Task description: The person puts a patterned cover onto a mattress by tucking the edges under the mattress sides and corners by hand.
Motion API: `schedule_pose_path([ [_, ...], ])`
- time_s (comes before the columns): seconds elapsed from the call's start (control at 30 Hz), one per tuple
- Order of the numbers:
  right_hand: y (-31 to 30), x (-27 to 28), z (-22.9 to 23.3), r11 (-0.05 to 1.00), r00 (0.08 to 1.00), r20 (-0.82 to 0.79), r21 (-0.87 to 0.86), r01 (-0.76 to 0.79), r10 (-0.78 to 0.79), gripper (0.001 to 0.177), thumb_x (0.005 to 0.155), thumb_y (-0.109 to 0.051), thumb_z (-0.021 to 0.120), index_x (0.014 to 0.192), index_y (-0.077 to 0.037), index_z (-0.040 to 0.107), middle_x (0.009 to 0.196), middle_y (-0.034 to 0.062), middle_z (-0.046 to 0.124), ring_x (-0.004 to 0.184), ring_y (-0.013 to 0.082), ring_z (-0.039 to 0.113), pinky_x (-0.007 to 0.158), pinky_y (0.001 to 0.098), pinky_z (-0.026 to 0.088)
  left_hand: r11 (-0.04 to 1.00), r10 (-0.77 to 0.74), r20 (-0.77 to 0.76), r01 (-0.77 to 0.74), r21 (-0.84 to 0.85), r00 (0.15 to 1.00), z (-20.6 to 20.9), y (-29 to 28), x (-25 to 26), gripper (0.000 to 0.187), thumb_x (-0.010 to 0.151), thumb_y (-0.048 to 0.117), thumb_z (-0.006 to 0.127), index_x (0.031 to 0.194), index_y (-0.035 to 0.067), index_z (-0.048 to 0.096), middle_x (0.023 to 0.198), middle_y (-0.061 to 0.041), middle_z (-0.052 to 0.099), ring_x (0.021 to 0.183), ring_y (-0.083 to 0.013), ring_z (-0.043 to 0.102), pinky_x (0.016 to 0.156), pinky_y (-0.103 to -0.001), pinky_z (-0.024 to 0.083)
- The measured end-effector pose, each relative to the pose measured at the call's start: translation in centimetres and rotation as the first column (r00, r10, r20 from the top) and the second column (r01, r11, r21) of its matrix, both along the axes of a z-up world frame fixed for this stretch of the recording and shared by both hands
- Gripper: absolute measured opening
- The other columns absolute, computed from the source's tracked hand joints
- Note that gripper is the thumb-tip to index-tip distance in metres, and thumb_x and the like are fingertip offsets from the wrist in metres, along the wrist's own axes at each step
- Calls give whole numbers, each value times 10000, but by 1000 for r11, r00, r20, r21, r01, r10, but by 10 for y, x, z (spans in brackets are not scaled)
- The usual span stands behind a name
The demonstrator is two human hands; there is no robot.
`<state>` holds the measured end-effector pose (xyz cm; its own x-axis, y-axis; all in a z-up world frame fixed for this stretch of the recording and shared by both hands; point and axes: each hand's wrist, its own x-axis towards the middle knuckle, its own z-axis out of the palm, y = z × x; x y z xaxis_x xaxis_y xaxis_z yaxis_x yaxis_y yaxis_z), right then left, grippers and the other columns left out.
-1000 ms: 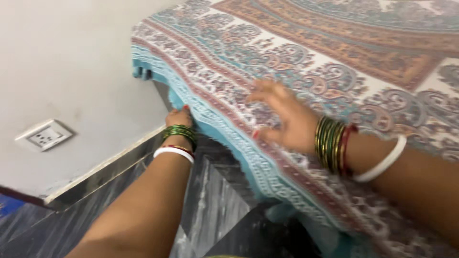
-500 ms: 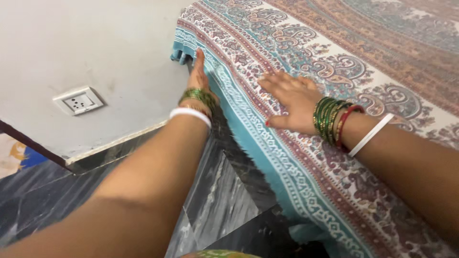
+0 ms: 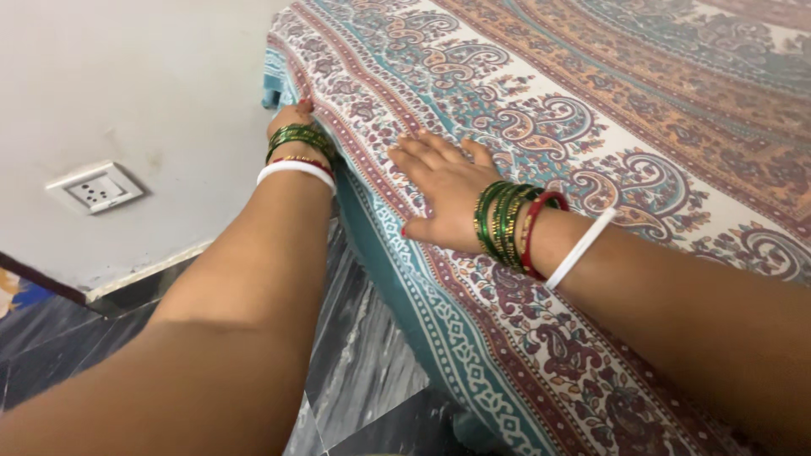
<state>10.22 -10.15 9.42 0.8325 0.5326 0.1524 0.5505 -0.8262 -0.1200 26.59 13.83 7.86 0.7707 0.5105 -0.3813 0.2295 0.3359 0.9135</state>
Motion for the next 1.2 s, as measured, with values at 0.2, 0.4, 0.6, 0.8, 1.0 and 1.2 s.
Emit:
schedule_pose_path([
  [0.2,5,-3,3,999,1000,-5,-43,-12,12,980,791,-467,690,1585,-180,191,1673,46,157,1543,257,93,1202,588,67,994,49,14,-50,100,999,-19,13,14,551,839,316,779,1270,-6,660,1356,-218,667,1189,-374,665,1060,-488,464],
  [0.4,13,-6,9,995,1000,-6,-101,-22,21,887,773,-443,702,1576,-291,355,1670,91,98,1544,272,66,1198,595,59,919,-199,-66,209,334,978,-15,21,18,566,925,378,681,1317,-25,618,1391,-237,643,1232,-379,644,1084,-467,471],
  [0.6,41,-6,20,982,992,-94,-177,65,-83,761,710,-332,782,1435,-303,552,1731,45,41,1552,233,21,1209,599,49,976,-33,172,-6,216,984,29,5,-11,551,879,195,655,1390,37,523,1462,-190,561,1302,-351,581,1121,-442,448],
  [0.8,53,-6,24,956,985,-75,-262,128,-153,626,685,-246,798,1295,-291,666,1735,15,19,1555,214,2,1215,603,63,568,-338,582,-333,753,740,77,-44,59,709,759,146,887,1354,53,513,1422,-154,554,1360,-331,507,1159,-439,389],
  [1.0,48,-6,19,972,1000,-27,-234,-16,9,509,648,-156,756,1149,-248,748,1689,-23,264,1543,265,48,1205,617,61,-281,-823,-309,131,951,476,73,-140,50,919,833,686,660,1563,217,356,1588,-190,358,1479,-382,335,1207,-559,258],
  [1.2,36,-2,16,984,987,-72,-92,-151,144,407,689,-138,746,1088,-216,753,1454,-43,585,1529,295,115,1207,615,31,-627,-591,-661,253,737,462,72,-130,21,921,899,806,340,1603,216,269,1710,-34,138,1579,-315,93,1242,-635,108],
])
